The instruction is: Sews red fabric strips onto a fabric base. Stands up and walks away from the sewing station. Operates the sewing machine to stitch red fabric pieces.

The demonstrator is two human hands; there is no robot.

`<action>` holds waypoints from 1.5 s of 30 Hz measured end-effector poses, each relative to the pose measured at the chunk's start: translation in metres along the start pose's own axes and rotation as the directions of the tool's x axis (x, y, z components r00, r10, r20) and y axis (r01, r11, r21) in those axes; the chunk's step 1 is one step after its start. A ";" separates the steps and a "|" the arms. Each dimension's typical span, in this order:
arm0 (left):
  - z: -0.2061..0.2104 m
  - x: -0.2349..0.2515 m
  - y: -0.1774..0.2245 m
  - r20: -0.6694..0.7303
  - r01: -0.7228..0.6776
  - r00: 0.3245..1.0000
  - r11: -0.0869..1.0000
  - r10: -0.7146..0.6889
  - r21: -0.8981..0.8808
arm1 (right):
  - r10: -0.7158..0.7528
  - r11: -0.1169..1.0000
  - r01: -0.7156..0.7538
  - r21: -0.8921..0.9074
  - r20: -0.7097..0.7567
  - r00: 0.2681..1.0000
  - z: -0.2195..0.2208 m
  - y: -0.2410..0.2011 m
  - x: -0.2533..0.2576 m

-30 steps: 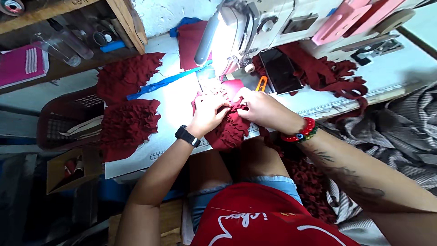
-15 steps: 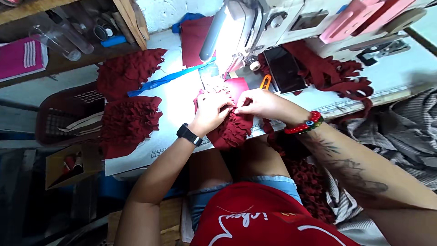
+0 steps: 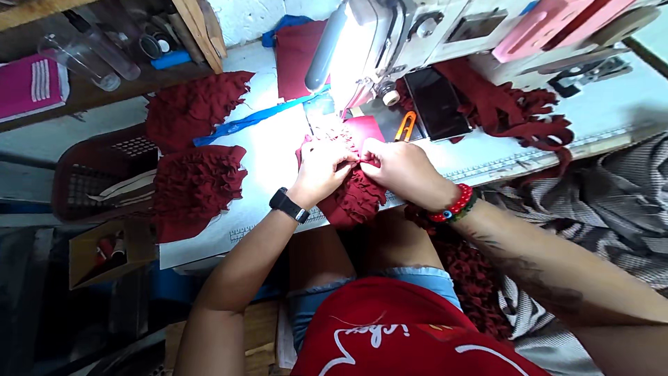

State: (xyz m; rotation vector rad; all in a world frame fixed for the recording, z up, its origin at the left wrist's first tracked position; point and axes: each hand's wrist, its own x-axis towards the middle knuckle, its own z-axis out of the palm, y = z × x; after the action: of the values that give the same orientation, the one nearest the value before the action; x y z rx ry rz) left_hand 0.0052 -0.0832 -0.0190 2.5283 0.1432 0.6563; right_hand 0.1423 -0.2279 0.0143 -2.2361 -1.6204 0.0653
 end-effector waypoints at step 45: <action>0.019 0.001 0.012 -0.028 0.051 0.998 0.998 -0.050 0.043 | 0.132 0.783 -0.320 0.533 0.362 0.923 -0.024 0.036 0.009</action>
State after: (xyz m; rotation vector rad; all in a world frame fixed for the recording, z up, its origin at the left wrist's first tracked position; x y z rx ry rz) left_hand 0.0150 -0.1014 -0.0265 2.5494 0.2326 0.6736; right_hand 0.1839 -0.2355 0.0261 -1.9624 -1.2105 0.8992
